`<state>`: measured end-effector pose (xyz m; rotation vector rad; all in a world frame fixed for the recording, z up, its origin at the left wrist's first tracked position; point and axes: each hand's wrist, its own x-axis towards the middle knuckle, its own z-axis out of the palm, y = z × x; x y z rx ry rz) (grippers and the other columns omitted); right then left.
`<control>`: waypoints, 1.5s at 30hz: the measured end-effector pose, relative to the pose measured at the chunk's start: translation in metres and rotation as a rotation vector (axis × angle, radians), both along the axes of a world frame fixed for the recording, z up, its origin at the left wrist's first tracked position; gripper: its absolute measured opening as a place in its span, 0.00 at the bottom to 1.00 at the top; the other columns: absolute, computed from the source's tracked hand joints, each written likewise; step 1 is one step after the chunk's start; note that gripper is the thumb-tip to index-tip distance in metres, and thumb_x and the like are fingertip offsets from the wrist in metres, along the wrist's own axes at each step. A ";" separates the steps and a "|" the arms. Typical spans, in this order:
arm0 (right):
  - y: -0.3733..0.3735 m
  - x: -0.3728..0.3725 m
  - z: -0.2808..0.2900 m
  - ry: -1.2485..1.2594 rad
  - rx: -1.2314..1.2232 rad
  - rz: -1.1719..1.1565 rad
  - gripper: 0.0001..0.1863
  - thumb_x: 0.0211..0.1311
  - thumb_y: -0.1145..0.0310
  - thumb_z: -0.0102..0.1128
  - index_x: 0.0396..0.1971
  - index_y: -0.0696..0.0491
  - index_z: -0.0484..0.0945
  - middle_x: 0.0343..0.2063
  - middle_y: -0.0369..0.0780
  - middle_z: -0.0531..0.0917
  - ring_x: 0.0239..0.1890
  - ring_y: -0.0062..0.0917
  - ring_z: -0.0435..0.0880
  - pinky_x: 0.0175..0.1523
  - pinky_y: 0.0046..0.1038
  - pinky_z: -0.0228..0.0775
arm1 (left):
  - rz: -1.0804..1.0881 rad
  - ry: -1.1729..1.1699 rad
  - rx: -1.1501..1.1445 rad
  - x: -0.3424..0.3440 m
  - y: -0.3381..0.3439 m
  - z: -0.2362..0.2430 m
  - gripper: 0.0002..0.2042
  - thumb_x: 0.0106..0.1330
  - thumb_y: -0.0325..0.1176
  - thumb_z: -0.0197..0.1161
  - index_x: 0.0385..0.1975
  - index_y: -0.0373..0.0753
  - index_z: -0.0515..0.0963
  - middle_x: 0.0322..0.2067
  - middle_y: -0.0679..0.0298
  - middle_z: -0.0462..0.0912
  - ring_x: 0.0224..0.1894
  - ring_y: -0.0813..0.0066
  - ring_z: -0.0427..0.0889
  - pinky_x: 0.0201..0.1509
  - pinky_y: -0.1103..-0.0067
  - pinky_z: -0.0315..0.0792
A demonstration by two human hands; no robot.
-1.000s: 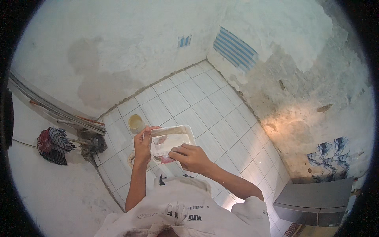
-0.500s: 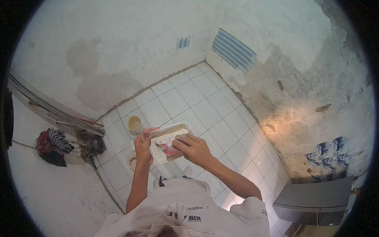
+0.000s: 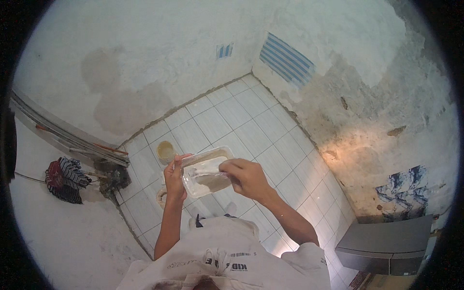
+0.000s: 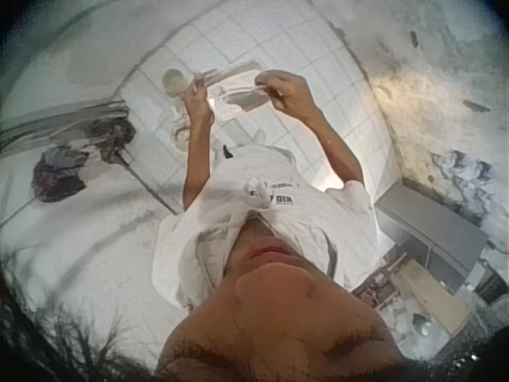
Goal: The person puts plaster powder into a container and mixes it with a putty knife, then applies the mixture onto the wall using the putty knife.
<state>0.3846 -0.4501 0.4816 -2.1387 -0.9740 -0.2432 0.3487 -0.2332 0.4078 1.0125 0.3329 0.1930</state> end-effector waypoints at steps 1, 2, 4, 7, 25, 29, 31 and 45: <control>0.002 -0.002 0.001 -0.021 -0.102 0.063 0.20 0.41 0.81 0.64 0.38 0.50 0.78 0.34 0.39 0.84 0.33 0.34 0.84 0.33 0.31 0.77 | 0.000 0.001 -0.001 0.001 0.000 0.000 0.25 0.71 0.50 0.54 0.41 0.28 0.79 0.35 0.57 0.83 0.36 0.73 0.83 0.41 0.77 0.78; 0.003 -0.003 0.002 -0.041 -0.204 0.127 0.19 0.41 0.81 0.64 0.38 0.50 0.78 0.33 0.38 0.84 0.32 0.34 0.84 0.32 0.31 0.76 | -0.004 0.002 0.000 0.001 0.000 0.001 0.25 0.71 0.50 0.54 0.42 0.28 0.79 0.35 0.57 0.83 0.36 0.74 0.82 0.41 0.77 0.78; 0.002 -0.004 0.000 0.003 -0.209 0.136 0.19 0.42 0.80 0.64 0.38 0.49 0.78 0.33 0.37 0.83 0.32 0.33 0.83 0.32 0.31 0.76 | -0.004 0.001 0.001 0.002 0.000 0.000 0.25 0.71 0.50 0.54 0.42 0.28 0.79 0.35 0.58 0.83 0.35 0.74 0.82 0.41 0.77 0.78; -0.002 -0.005 0.014 0.070 -0.187 0.149 0.18 0.44 0.78 0.64 0.38 0.48 0.78 0.33 0.35 0.83 0.32 0.31 0.83 0.32 0.31 0.76 | 0.000 0.056 0.016 0.001 0.000 -0.006 0.25 0.72 0.51 0.53 0.39 0.29 0.80 0.32 0.58 0.83 0.33 0.75 0.82 0.38 0.78 0.79; 0.013 -0.001 0.023 -0.010 -0.258 0.096 0.17 0.45 0.76 0.67 0.38 0.50 0.78 0.33 0.38 0.83 0.34 0.34 0.84 0.35 0.31 0.77 | -0.131 0.069 0.016 0.002 -0.005 0.006 0.25 0.71 0.52 0.52 0.41 0.30 0.79 0.34 0.59 0.83 0.36 0.75 0.83 0.41 0.78 0.78; 0.012 0.003 0.017 0.018 -0.288 0.077 0.15 0.45 0.76 0.67 0.36 0.50 0.78 0.34 0.39 0.84 0.34 0.35 0.84 0.35 0.32 0.77 | -0.135 0.035 0.065 0.002 -0.007 0.002 0.25 0.71 0.52 0.52 0.41 0.30 0.79 0.35 0.58 0.84 0.36 0.74 0.83 0.42 0.77 0.78; 0.012 0.003 0.015 0.051 -0.249 0.121 0.14 0.45 0.76 0.66 0.36 0.50 0.78 0.34 0.39 0.84 0.34 0.35 0.84 0.35 0.32 0.77 | -0.137 0.061 0.051 0.000 -0.005 0.003 0.25 0.72 0.51 0.52 0.42 0.30 0.79 0.35 0.58 0.84 0.36 0.74 0.83 0.42 0.77 0.78; 0.014 -0.007 0.029 0.113 -0.192 0.146 0.14 0.45 0.77 0.66 0.34 0.50 0.78 0.29 0.36 0.83 0.30 0.33 0.83 0.31 0.31 0.76 | -0.092 0.046 -0.068 0.001 0.000 -0.009 0.25 0.71 0.51 0.53 0.41 0.29 0.80 0.35 0.57 0.84 0.35 0.75 0.82 0.40 0.78 0.79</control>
